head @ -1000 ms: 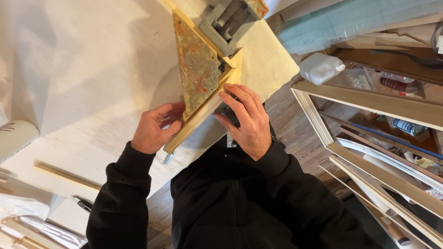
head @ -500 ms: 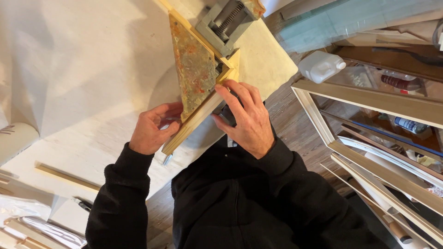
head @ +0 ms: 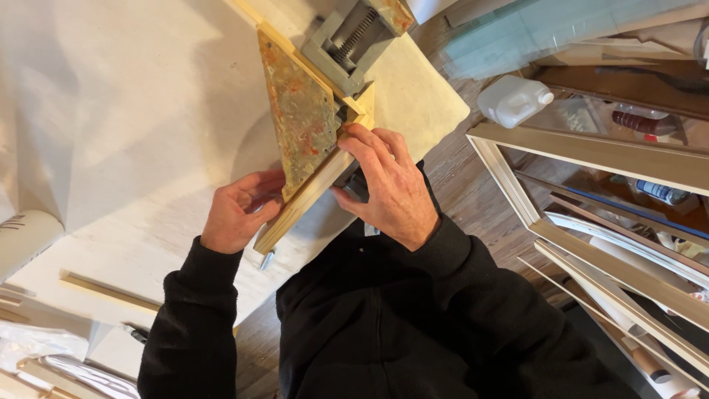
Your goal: Assembling a wooden frame by gluing and joining pieces using a miter clamp and hammer.
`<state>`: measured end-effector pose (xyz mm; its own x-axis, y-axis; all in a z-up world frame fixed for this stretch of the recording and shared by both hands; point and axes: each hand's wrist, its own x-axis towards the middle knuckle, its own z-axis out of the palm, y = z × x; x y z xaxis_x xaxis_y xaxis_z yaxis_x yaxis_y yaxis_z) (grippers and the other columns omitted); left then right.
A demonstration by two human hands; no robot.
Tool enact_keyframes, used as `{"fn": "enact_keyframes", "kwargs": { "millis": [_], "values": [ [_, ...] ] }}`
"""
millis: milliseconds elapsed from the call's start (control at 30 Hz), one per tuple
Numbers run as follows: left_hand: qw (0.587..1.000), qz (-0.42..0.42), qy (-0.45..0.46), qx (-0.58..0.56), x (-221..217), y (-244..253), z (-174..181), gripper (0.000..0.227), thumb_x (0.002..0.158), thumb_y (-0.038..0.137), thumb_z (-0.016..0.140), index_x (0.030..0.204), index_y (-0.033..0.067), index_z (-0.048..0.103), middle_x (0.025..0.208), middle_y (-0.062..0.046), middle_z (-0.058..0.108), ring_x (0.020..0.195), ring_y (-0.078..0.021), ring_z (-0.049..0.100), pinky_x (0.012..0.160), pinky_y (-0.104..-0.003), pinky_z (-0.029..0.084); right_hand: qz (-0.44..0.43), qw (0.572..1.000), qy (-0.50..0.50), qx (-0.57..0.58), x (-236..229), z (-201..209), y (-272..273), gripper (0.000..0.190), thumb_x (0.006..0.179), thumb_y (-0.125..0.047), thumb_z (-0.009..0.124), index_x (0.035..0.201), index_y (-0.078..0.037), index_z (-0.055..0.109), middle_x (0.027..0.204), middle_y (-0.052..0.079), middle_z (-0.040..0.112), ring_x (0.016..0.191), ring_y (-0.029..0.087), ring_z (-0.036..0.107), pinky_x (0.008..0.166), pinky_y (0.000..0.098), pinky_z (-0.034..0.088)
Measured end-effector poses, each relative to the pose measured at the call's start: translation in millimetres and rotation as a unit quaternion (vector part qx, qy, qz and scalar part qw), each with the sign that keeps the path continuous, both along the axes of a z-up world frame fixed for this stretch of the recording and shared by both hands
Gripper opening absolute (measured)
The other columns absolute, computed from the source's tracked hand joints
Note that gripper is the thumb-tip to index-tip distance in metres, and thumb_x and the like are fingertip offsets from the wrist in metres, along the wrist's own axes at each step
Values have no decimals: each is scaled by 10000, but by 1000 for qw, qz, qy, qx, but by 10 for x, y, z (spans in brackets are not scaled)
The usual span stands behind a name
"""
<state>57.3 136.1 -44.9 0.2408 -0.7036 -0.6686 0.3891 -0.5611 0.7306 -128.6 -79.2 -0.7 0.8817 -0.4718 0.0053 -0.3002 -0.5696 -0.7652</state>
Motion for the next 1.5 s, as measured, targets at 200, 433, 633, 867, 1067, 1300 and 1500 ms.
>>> {"fn": "enact_keyframes", "kwargs": {
  "millis": [200, 433, 633, 867, 1067, 1300, 1500],
  "values": [
    [1000, 6, 17, -8, 2, 102, -89, 518, 909, -52, 620, 1420, -83, 538, 1370, -181, 657, 1272, -227, 638, 1100, -377, 501, 8, 1000, 5, -5, -12, 6, -7, 746, 753, -184, 911, 1376, -53, 521, 1445, 99, 557, 1249, 366, 540, 1041, 421, 517],
    [1000, 0, 24, -18, 5, 131, -95, 537, 925, -53, 612, 1451, -95, 512, 1406, -188, 635, 1303, -236, 610, 1123, -379, 481, 4, 1000, 9, -18, -11, 24, -7, 703, 759, -184, 903, 1354, -57, 550, 1454, 77, 570, 1236, 334, 559, 1012, 391, 547],
    [998, 25, 46, -47, -15, 121, -111, 552, 935, -64, 612, 1469, -113, 480, 1437, -198, 603, 1323, -242, 594, 1130, -382, 477, 3, 1000, 6, -22, -32, 51, -44, 697, 756, -173, 899, 1347, -53, 550, 1468, 75, 569, 1222, 317, 564, 991, 381, 553],
    [998, 36, 32, -38, -68, 118, -60, 532, 947, -58, 611, 1461, -110, 485, 1426, -208, 614, 1310, -239, 611, 1120, -362, 493, 9, 1000, 2, -27, -24, 36, -33, 702, 750, -178, 901, 1346, -50, 553, 1462, 74, 570, 1210, 311, 564, 976, 379, 555],
    [999, 31, -8, -35, -86, 83, -84, 497, 956, -50, 614, 1441, -103, 520, 1385, -197, 651, 1261, -209, 637, 1083, -339, 505, 8, 999, 0, -32, -29, 28, -58, 683, 762, -192, 901, 1339, -49, 564, 1459, 64, 577, 1216, 307, 570, 953, 371, 562],
    [1000, 21, -13, -14, -89, 114, -64, 482, 966, -30, 608, 1439, -83, 527, 1373, -177, 659, 1238, -195, 647, 1064, -327, 515, 7, 1000, 1, -25, -26, 28, -52, 673, 761, -193, 899, 1330, -54, 570, 1454, 61, 582, 1213, 308, 574, 952, 374, 561],
    [1000, 27, -6, -7, -103, 157, -120, 450, 980, -19, 619, 1419, -97, 560, 1314, -166, 688, 1170, -178, 666, 1018, -313, 536, -1, 1000, -7, -18, -46, 23, -51, 677, 760, -179, 895, 1335, -55, 561, 1462, 68, 573, 1216, 313, 567, 977, 374, 556]
  ]
}}
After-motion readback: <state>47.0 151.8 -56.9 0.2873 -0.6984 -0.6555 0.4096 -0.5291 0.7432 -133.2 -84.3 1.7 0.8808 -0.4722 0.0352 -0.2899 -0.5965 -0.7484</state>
